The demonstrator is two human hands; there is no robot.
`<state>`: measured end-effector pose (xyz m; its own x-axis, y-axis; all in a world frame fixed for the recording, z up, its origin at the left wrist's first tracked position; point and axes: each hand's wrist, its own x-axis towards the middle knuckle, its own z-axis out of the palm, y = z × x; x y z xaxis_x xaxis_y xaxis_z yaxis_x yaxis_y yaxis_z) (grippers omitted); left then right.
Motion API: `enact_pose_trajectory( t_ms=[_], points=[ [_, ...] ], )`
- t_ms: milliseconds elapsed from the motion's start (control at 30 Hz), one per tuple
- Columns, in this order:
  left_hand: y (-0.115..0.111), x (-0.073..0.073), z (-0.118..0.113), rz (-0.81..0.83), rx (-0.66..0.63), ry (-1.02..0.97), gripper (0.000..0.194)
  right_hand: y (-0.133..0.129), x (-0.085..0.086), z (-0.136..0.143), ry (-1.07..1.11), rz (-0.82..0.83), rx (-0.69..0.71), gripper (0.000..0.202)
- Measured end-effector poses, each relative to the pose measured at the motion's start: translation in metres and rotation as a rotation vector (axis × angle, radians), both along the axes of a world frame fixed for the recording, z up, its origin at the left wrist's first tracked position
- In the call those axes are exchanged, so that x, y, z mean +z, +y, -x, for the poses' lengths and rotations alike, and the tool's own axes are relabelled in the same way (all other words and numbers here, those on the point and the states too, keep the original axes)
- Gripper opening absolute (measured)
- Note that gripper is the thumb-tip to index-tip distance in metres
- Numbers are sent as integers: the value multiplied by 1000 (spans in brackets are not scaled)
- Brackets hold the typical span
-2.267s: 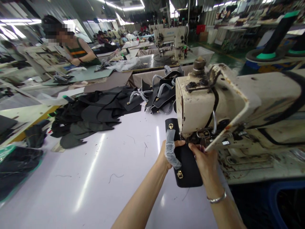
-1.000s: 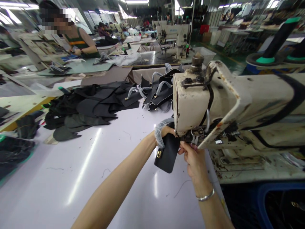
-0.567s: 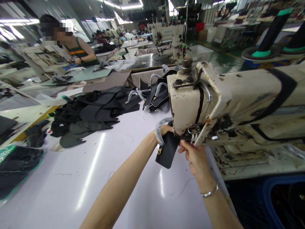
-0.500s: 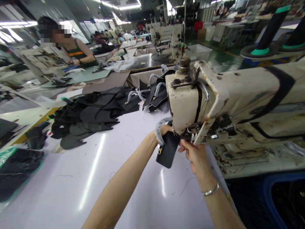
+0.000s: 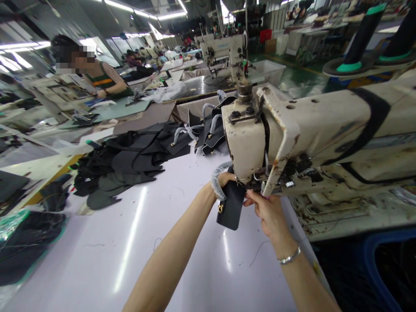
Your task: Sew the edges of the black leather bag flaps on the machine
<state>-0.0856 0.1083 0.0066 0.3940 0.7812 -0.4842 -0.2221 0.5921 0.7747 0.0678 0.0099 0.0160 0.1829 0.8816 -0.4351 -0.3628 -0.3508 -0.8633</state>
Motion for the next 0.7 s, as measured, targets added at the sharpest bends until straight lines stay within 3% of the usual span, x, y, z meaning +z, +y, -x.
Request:
enact_pose_trajectory(
  t_ms=[167, 367, 700],
  points=[
    [-1, -6, 2, 122, -63, -13, 48, 1, -2, 0, 6, -8, 3, 32],
    [-5, -8, 1, 130, -54, 42, 40, 2, -5, -1, 10, -10, -1, 31],
    [-20, 19, -3, 83, -18, 12, 41, -1, -8, 0, -42, -46, -3, 34]
  ],
)
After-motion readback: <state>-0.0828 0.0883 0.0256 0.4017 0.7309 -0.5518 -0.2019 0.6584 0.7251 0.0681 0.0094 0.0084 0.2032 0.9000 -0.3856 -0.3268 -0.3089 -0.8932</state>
